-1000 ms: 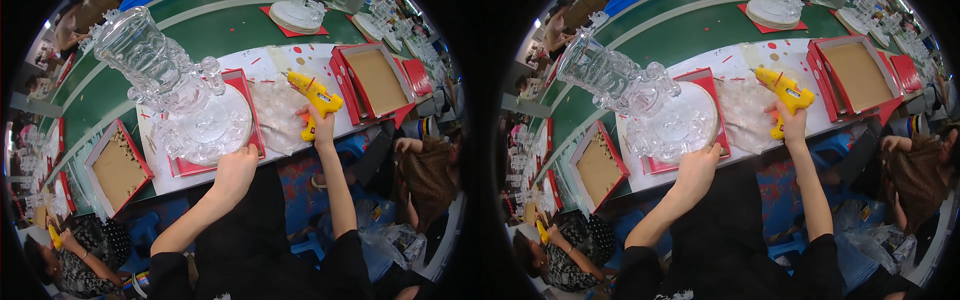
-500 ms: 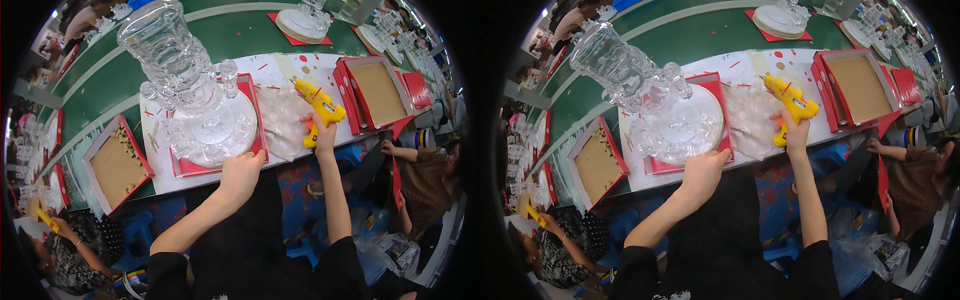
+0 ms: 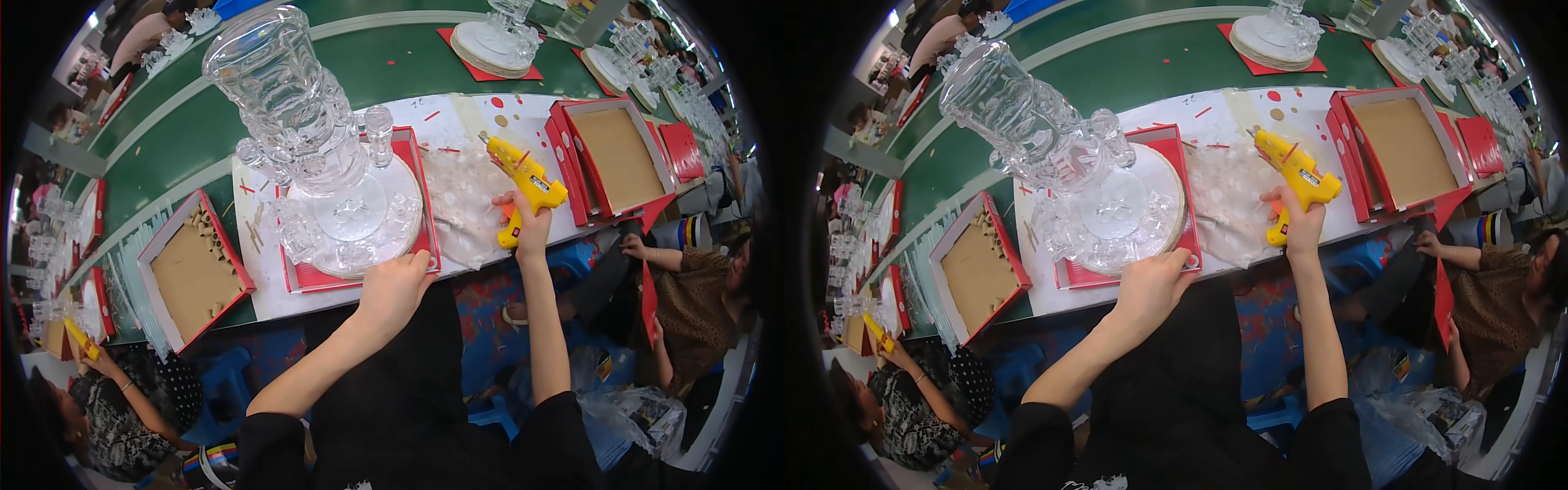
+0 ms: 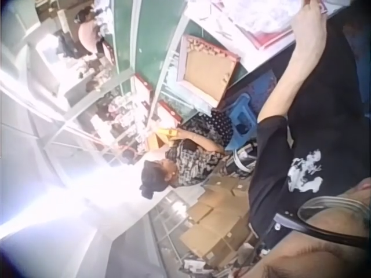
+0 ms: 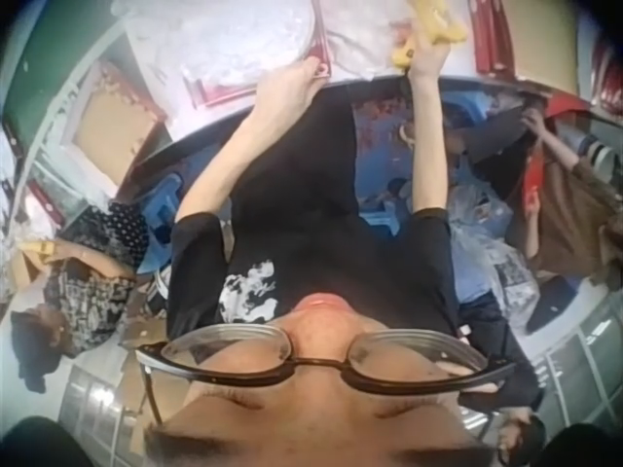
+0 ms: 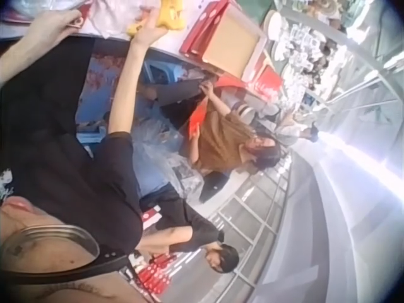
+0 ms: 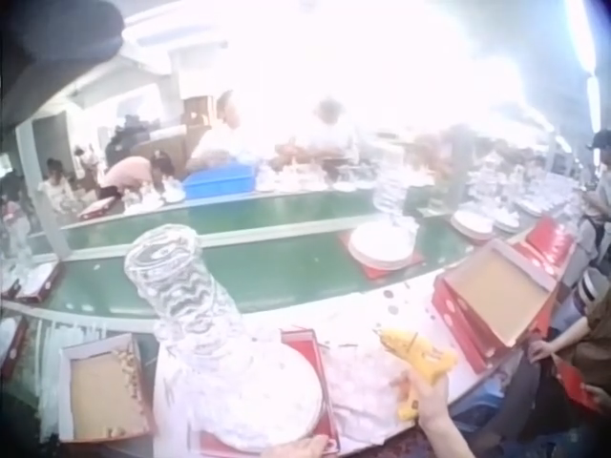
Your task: Assembling decorative glass trophies or items by using a glue gun to attach small components and then placing them in boxes.
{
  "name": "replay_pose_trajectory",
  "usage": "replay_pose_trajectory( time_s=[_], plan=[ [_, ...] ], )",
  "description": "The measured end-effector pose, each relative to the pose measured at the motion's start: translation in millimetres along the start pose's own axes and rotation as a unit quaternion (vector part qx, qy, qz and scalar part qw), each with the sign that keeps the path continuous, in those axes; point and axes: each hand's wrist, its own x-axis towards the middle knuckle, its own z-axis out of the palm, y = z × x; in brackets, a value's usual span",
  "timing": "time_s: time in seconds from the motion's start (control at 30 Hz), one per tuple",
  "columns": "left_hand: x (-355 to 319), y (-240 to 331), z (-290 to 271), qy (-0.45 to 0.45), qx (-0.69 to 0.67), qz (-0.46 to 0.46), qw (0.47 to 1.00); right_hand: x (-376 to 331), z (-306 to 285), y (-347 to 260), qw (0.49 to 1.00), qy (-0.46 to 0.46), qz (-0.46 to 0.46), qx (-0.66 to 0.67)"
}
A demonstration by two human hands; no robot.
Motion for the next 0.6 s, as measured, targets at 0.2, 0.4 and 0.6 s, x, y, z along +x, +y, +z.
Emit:
replay_pose_trajectory(
  time_s=[0.2, 0.4, 0.6],
  plan=[
    [0, -4, 0, 0.010, 0.014, 0.027, 0.999, 1, 2, 3, 1.000, -0.010, -0.025, 0.016],
    [-11, -7, -10, 0.046, -0.059, 0.056, 0.996, -3, 4, 0, 0.999, 0.004, -0.029, 0.027],
    [-39, -34, -86, 0.296, -0.016, 0.141, 0.945, -8, 1, 0, 0.998, 0.037, -0.041, 0.040]
  ],
)
